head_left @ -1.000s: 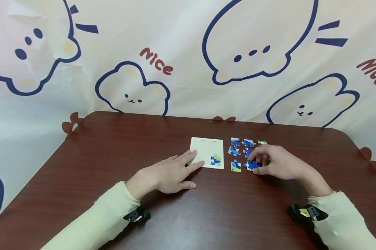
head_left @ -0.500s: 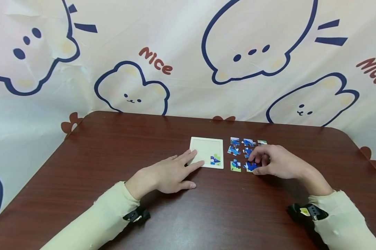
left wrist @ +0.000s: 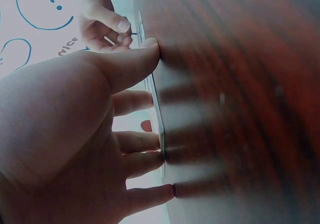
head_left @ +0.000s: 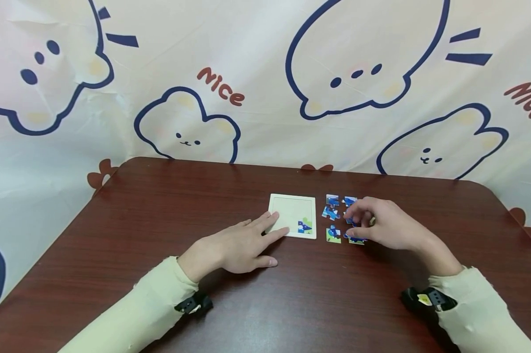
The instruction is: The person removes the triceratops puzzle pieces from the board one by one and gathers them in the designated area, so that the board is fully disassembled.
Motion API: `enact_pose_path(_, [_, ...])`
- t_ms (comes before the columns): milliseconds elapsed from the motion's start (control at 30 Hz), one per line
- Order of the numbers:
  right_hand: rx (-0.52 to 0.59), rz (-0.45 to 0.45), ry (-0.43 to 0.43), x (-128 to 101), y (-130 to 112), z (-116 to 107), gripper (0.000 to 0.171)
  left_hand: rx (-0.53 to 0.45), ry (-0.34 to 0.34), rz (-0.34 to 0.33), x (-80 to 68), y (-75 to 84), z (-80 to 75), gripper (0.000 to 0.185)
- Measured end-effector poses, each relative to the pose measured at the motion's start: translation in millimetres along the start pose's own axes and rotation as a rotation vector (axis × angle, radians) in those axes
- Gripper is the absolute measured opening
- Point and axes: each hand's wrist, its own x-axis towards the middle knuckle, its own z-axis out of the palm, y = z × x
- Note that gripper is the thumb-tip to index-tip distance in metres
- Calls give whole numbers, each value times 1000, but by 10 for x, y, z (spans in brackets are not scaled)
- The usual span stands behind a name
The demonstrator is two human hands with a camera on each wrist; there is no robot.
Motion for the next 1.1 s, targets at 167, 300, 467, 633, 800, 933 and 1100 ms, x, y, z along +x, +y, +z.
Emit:
enact_pose_path(167, [9, -40, 14, 116, -129, 37, 31, 2, -3, -6, -4, 0, -2, 69])
enact_pose_path(300, [18, -86, 6, 231, -243, 106, 32, 4, -5, -5, 1, -4, -4, 69])
enact_pose_path(467, [19, -118, -24, 349, -382, 221, 33, 7, -5, 0, 11, -4, -5, 69])
enact_pose_path(633, [18, -113, -62, 435, -484, 323, 39, 7, -9, 1, 15, 0, -2, 69])
enact_pose_path(800, [9, -109, -82, 494, -537, 373, 41, 7, -13, -3, 11, -1, -1, 69])
enact_pose_path(933, [11, -103, -105, 507, -556, 388, 38, 10, -12, -5, 8, -4, -2, 69])
enact_pose_path(1100, [15, -97, -125, 518, -559, 405, 32, 15, -12, -6, -1, 0, -8, 69])
